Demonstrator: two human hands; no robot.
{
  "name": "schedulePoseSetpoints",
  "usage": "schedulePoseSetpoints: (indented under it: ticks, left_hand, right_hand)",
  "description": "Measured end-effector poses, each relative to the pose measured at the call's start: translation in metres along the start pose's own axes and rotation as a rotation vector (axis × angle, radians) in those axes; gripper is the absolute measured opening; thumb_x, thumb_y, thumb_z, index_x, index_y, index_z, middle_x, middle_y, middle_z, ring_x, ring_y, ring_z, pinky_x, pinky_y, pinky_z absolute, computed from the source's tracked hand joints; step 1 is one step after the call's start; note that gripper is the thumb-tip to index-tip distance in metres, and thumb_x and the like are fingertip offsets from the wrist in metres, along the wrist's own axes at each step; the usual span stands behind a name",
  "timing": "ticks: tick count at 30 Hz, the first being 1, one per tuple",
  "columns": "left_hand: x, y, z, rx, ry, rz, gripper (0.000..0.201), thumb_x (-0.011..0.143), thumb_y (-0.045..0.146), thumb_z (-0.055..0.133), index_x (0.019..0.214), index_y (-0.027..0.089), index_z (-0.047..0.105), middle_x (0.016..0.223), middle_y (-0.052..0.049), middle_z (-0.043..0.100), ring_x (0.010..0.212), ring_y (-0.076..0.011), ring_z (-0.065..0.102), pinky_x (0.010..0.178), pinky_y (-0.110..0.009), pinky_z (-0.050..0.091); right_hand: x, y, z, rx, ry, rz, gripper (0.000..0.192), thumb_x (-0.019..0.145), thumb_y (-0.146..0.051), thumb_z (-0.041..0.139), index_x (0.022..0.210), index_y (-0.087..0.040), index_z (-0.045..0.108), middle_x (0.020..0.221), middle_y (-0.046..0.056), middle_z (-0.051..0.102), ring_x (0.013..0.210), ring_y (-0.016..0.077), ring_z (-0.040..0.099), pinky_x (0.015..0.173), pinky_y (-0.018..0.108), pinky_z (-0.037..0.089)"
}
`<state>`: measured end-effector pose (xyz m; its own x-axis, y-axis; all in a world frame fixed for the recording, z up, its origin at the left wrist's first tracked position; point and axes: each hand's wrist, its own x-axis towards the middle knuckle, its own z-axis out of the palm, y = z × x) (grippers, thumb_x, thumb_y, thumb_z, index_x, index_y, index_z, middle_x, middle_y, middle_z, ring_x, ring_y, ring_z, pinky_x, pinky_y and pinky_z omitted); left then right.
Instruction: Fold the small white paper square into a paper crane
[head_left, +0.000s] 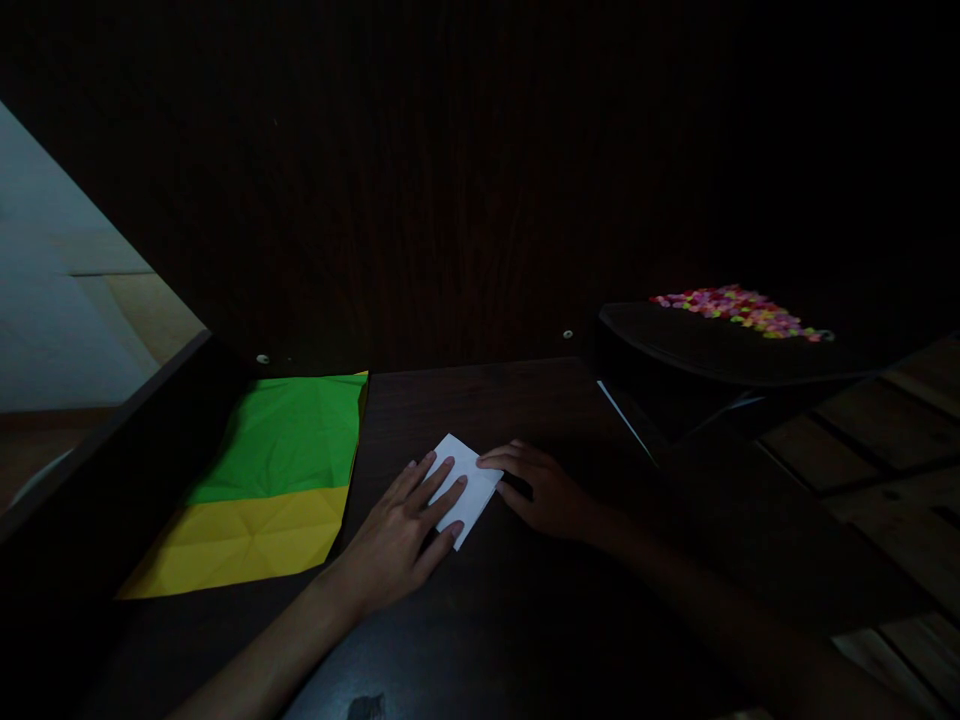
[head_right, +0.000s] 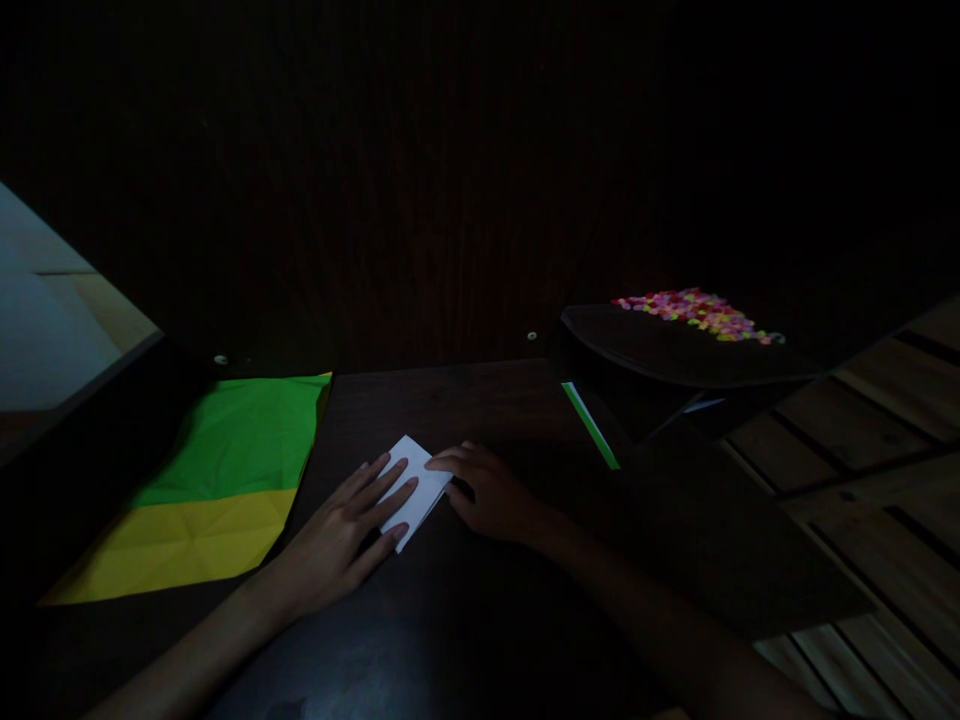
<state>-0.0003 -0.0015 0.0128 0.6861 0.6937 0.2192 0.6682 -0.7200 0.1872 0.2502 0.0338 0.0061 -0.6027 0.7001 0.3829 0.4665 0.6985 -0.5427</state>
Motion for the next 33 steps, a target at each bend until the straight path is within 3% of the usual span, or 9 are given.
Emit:
schedulePoseSetpoints:
  ticks: [5,10,16,27,33]
  left_hand:
    - [-0.0016,-0.0005,0.0001,-0.033,-0.025,-0.008,0.060,0.097,0.036,0.051,0.151,0.023,0.030,0.158,-0.010,0.027,0.145,-0.0341,0.022,0.112,-0.059,0.032]
    - [-0.0036,-0.0004,-0.0007,-0.039,-0.087,-0.005,0.065,0.097,0.042,0.050,0.153,0.023,0.023,0.160,-0.010,0.022,0.146,-0.0353,0.019,0.113,-0.059,0.031]
    - [-0.0040,0.0011,-0.0024,-0.047,-0.081,0.027,0.064,0.097,0.038,0.050,0.153,0.024,0.023,0.159,-0.010,0.023,0.146,-0.0348,0.020,0.112,-0.058,0.033]
    - [-0.0013,0.0058,-0.0048,-0.079,-0.047,0.083,0.061,0.096,0.033,0.053,0.151,0.023,0.029,0.157,-0.010,0.030,0.144,-0.0332,0.028,0.111,-0.055,0.037]
    - [-0.0023,0.0059,-0.0023,-0.097,-0.023,0.096,0.061,0.095,0.034,0.055,0.150,0.022,0.031,0.154,-0.010,0.036,0.142,-0.0312,0.032,0.111,-0.052,0.039]
  right_hand:
    - [0.0013,-0.0028,-0.0019,0.053,0.024,-0.051,0.048,0.078,-0.003,0.048,0.122,-0.021,0.056,0.115,0.008,0.067,0.110,0.0218,0.061,0.105,0.049,0.042]
    - [0.0014,-0.0028,0.0002,0.061,0.054,0.004,0.040,0.083,-0.007,0.049,0.120,-0.020,0.055,0.113,0.010,0.067,0.105,0.0226,0.062,0.101,0.050,0.045]
    - [0.0011,-0.0015,0.0001,0.093,0.059,-0.013,0.033,0.085,-0.009,0.051,0.116,-0.021,0.056,0.108,0.009,0.066,0.100,0.0215,0.060,0.088,0.041,0.051]
    - [-0.0017,-0.0017,-0.0008,0.072,0.009,0.051,0.047,0.084,-0.016,0.059,0.129,-0.021,0.049,0.104,0.008,0.065,0.103,0.0241,0.058,0.095,0.045,0.047]
    - [-0.0029,-0.0025,0.0022,0.021,0.004,0.074,0.048,0.082,-0.020,0.062,0.128,-0.022,0.049,0.114,0.010,0.064,0.105,0.0250,0.060,0.100,0.051,0.043]
